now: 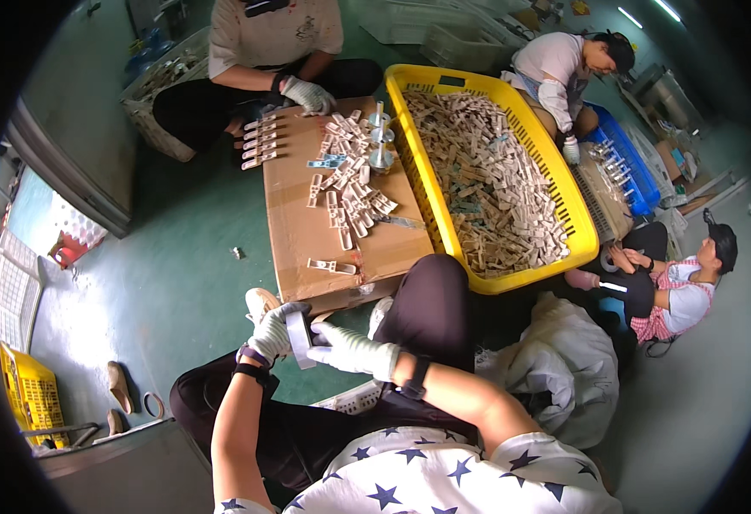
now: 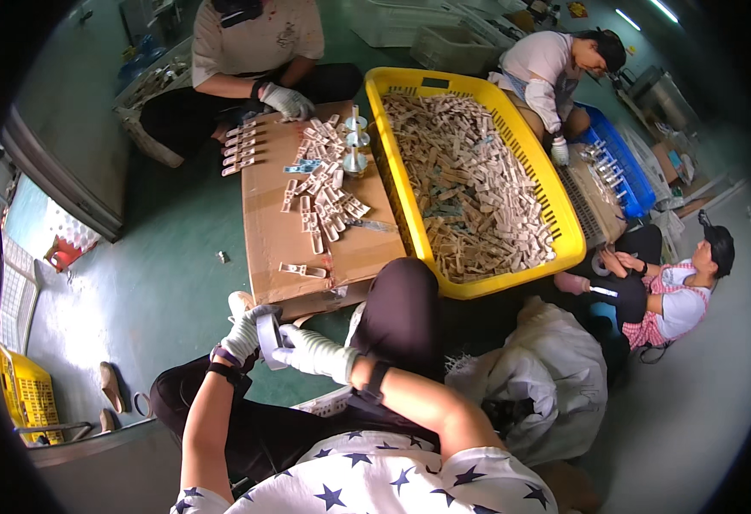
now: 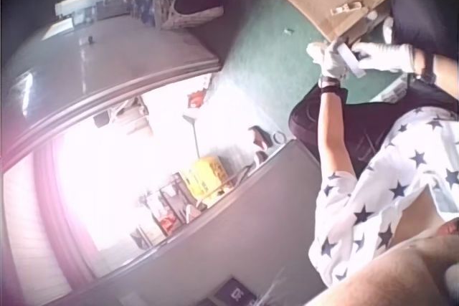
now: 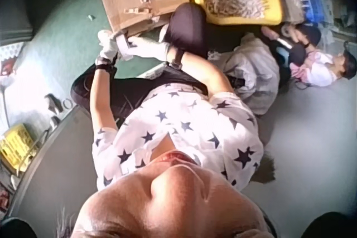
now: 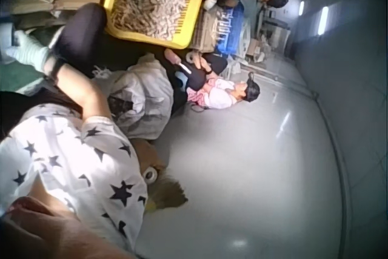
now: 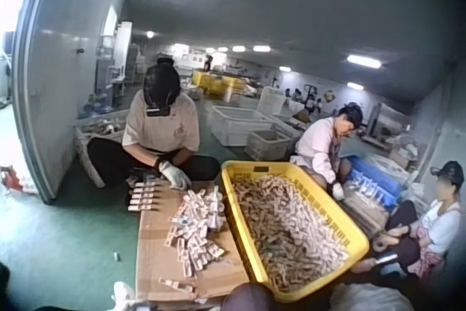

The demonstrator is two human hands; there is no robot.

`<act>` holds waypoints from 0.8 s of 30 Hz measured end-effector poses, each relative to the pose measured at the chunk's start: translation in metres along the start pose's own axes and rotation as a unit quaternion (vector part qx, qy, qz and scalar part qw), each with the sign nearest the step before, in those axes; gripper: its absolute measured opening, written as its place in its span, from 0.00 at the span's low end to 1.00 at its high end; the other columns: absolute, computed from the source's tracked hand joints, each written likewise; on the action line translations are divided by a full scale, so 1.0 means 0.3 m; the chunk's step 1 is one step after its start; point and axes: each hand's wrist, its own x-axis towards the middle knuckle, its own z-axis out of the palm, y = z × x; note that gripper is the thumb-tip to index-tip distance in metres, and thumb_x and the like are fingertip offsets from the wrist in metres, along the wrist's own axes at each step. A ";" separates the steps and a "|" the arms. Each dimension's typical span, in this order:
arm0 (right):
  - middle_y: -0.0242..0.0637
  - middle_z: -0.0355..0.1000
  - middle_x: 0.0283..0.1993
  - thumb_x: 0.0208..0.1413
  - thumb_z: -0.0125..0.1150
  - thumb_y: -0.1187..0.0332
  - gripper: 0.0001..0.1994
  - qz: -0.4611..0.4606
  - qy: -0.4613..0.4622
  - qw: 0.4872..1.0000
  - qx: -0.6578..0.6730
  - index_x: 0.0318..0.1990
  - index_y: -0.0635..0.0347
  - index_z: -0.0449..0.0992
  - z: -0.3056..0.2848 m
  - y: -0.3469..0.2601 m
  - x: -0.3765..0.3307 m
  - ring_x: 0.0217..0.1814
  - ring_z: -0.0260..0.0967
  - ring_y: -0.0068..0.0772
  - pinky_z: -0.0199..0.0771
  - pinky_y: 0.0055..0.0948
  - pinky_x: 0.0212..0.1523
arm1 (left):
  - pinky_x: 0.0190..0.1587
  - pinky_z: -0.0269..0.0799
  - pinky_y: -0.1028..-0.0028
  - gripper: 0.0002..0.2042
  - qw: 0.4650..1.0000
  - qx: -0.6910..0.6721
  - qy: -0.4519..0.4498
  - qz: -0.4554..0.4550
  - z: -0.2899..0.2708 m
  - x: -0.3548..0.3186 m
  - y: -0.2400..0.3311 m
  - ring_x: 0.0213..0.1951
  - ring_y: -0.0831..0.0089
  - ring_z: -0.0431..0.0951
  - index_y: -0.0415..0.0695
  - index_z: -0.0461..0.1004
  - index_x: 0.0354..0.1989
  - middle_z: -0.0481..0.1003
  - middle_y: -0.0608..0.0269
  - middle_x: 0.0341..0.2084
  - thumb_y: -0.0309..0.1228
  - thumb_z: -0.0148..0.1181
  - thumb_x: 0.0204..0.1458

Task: Manually sorting and placing plastic clothespins into bags or onto cardboard for packaging.

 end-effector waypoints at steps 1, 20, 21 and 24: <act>0.40 0.72 0.51 0.59 0.59 0.74 0.19 -0.020 0.035 0.997 -0.068 0.57 0.65 0.64 -0.053 -0.055 -0.080 0.51 0.68 0.27 0.70 0.31 0.54 | 0.28 0.72 0.69 0.10 1.000 0.010 -0.002 -0.006 -0.006 0.022 -0.016 0.23 0.67 0.74 0.40 0.74 0.34 0.74 0.61 0.24 0.26 0.66 0.43; 0.47 0.75 0.45 0.58 0.50 0.63 0.14 0.470 0.427 0.768 -0.080 0.46 0.60 0.75 -0.337 1.163 -1.508 0.50 0.72 0.48 0.70 0.37 0.51 | 0.42 0.73 0.70 0.11 0.996 0.000 0.028 -0.087 0.090 0.087 -0.064 0.34 0.69 0.75 0.43 0.76 0.37 0.76 0.64 0.30 0.35 0.64 0.49; 0.47 0.75 0.45 0.58 0.50 0.63 0.14 0.467 0.422 0.774 -0.073 0.46 0.60 0.75 -0.349 1.204 -1.484 0.50 0.72 0.48 0.70 0.37 0.51 | 0.42 0.73 0.70 0.11 0.996 0.006 0.035 -0.082 0.053 0.098 -0.057 0.34 0.69 0.75 0.43 0.76 0.37 0.76 0.64 0.30 0.35 0.64 0.49; 0.46 0.76 0.46 0.62 0.48 0.64 0.14 0.550 0.525 0.642 -0.096 0.47 0.59 0.76 -0.377 1.373 -1.513 0.49 0.73 0.48 0.71 0.35 0.48 | 0.43 0.73 0.70 0.11 0.997 0.053 0.023 -0.054 -0.044 0.197 -0.081 0.35 0.69 0.77 0.41 0.77 0.37 0.78 0.62 0.31 0.34 0.63 0.50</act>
